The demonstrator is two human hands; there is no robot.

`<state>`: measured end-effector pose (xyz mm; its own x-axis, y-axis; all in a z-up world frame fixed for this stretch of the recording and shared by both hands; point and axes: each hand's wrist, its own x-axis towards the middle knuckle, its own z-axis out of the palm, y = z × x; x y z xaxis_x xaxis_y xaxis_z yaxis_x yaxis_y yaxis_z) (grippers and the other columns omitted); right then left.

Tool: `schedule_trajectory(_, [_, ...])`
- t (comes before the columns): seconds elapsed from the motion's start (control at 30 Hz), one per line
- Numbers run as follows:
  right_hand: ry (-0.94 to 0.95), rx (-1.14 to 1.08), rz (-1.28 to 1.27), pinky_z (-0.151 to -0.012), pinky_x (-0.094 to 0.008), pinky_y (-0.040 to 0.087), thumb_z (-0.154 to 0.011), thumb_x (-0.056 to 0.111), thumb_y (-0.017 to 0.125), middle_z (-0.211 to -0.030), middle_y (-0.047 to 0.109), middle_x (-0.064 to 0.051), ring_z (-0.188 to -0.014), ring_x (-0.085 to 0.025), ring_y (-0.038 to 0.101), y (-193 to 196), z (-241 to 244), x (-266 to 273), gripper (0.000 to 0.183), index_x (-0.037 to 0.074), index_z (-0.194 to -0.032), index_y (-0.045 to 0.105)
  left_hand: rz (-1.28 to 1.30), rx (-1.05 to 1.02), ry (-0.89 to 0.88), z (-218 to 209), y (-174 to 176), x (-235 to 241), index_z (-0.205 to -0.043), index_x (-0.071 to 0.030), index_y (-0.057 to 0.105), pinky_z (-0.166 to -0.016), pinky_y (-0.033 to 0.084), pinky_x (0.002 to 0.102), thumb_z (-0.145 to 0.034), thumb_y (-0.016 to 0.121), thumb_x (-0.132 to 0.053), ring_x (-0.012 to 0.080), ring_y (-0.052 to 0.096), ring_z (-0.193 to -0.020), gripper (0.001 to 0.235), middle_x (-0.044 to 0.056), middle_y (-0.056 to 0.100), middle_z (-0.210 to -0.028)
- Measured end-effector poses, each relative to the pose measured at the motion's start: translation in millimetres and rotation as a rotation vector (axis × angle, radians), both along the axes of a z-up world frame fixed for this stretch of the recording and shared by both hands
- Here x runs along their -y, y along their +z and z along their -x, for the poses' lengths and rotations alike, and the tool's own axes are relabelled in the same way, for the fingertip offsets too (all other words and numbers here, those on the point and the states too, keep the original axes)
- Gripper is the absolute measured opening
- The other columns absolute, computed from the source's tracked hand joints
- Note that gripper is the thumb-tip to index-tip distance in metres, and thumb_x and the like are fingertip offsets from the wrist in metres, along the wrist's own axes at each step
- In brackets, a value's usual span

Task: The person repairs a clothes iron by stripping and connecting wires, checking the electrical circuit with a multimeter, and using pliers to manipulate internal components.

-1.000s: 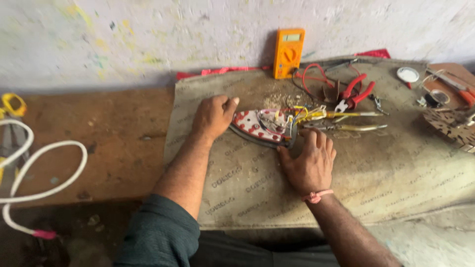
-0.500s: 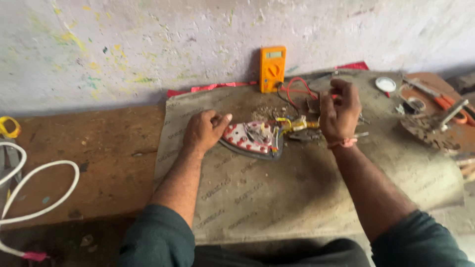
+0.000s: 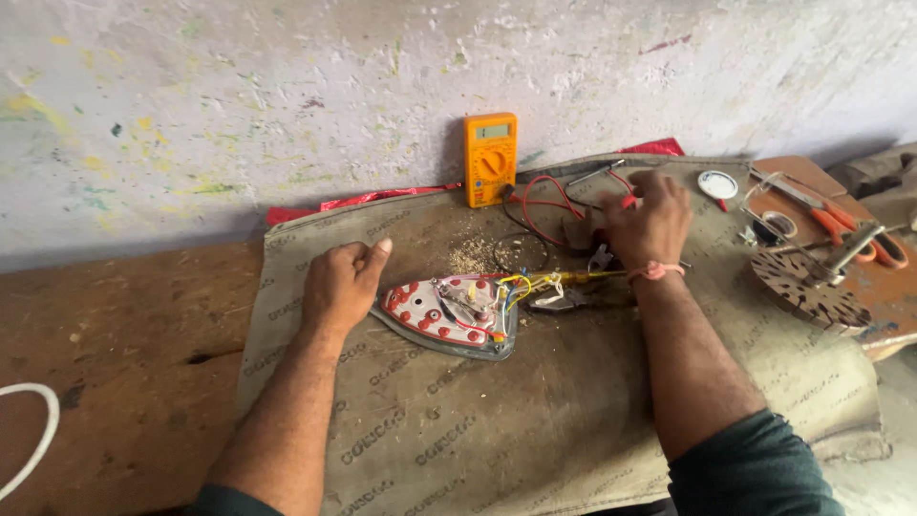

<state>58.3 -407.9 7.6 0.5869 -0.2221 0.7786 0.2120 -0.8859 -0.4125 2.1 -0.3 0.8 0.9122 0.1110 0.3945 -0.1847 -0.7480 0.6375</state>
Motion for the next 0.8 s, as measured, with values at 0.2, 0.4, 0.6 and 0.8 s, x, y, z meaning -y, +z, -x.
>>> schedule_trajectory(0.2, [-0.157, -0.246, 0.182, -0.092, -0.052, 0.041, -0.07, 0.048, 0.092, -0.106, 0.071, -0.012, -0.109, -0.037, 0.058, -4.1, 5.3, -15.0, 0.047, 0.014, -0.098, 0.076, 0.006, 0.022, 0.006, 0.6, -0.7, -3.3, -0.069, -0.002, 0.062, -0.057, 0.045, 0.049, -0.098, 0.065, -0.049, 0.0392, 0.06, -0.058, 0.055, 0.018, 0.06, -0.061])
schedule_trajectory(0.4, [-0.128, -0.398, 0.057, -0.094, -0.051, 0.049, -0.087, 0.042, 0.074, -0.109, 0.071, -0.014, -0.107, -0.037, 0.064, -11.8, 0.1, -4.7, 0.028, 0.016, -0.098, 0.076, 0.019, 0.009, 0.0, 1.4, 2.2, 0.3, -0.07, -0.003, 0.065, -0.058, 0.047, 0.05, -0.097, 0.065, -0.048, 0.0396, 0.063, -0.06, 0.053, 0.018, 0.063, -0.063])
schedule_trajectory(0.6, [-0.191, -0.345, 0.256, -0.079, -0.052, 0.05, -0.072, 0.039, 0.081, -0.093, 0.074, -0.012, -0.096, -0.038, 0.066, -6.6, 4.0, -10.5, 0.028, 0.014, -0.084, 0.079, 0.007, -0.026, 0.017, 3.5, 5.4, 0.7, -0.067, -0.002, 0.062, -0.058, 0.047, 0.05, -0.097, 0.065, -0.049, 0.0385, 0.063, -0.058, 0.055, 0.016, 0.063, -0.061])
schedule_trajectory(0.8, [-0.27, -0.25, 0.127, -0.077, -0.048, 0.054, -0.085, 0.027, 0.079, -0.095, 0.073, -0.016, -0.089, -0.036, 0.069, -19.7, -8.7, 20.8, 0.02, 0.01, -0.094, 0.076, -0.006, -0.061, 0.018, 6.9, 6.1, 0.6, -0.067, -0.002, 0.061, -0.059, 0.048, 0.05, -0.098, 0.065, -0.05, 0.0377, 0.063, -0.058, 0.057, 0.016, 0.062, -0.06])
